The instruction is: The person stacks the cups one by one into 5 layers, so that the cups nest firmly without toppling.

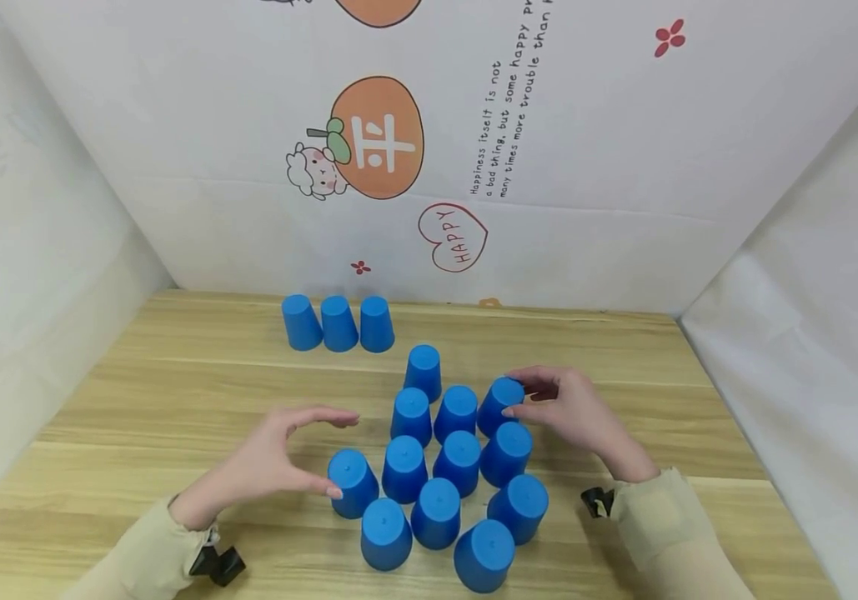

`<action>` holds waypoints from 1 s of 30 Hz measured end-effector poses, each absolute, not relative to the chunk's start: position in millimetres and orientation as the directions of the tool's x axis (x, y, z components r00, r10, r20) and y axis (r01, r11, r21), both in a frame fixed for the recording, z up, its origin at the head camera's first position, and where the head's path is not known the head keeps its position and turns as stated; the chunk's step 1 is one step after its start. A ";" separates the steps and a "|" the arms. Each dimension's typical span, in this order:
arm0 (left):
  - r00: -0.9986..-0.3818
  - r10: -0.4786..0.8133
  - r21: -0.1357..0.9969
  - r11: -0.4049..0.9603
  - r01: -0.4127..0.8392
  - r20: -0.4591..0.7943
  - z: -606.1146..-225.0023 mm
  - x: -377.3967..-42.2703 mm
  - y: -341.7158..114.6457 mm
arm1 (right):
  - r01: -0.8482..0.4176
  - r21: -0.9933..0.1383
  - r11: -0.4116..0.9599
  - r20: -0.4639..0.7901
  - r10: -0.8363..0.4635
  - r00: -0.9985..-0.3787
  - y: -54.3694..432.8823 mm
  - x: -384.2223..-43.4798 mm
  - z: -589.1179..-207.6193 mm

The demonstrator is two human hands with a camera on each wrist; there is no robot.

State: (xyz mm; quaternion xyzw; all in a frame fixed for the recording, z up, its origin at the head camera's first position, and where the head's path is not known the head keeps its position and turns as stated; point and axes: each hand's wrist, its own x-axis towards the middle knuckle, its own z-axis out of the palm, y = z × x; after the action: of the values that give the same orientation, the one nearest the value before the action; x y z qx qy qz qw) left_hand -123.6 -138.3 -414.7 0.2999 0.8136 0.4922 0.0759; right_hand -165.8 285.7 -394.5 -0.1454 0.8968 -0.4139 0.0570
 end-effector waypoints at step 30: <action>-0.819 0.569 0.876 0.356 0.325 0.073 -429.8 -118.0 -137.4 | -0.240 -0.763 0.600 0.074 -0.288 -0.955 219.5 -285.9 -361.8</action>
State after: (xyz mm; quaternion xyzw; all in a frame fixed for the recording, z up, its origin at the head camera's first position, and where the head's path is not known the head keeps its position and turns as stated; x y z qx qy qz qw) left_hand -118.0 -137.4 -429.8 0.2748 0.8142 0.4964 0.1228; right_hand -285.9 219.5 -361.8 -0.1476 0.8940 -0.4221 0.0282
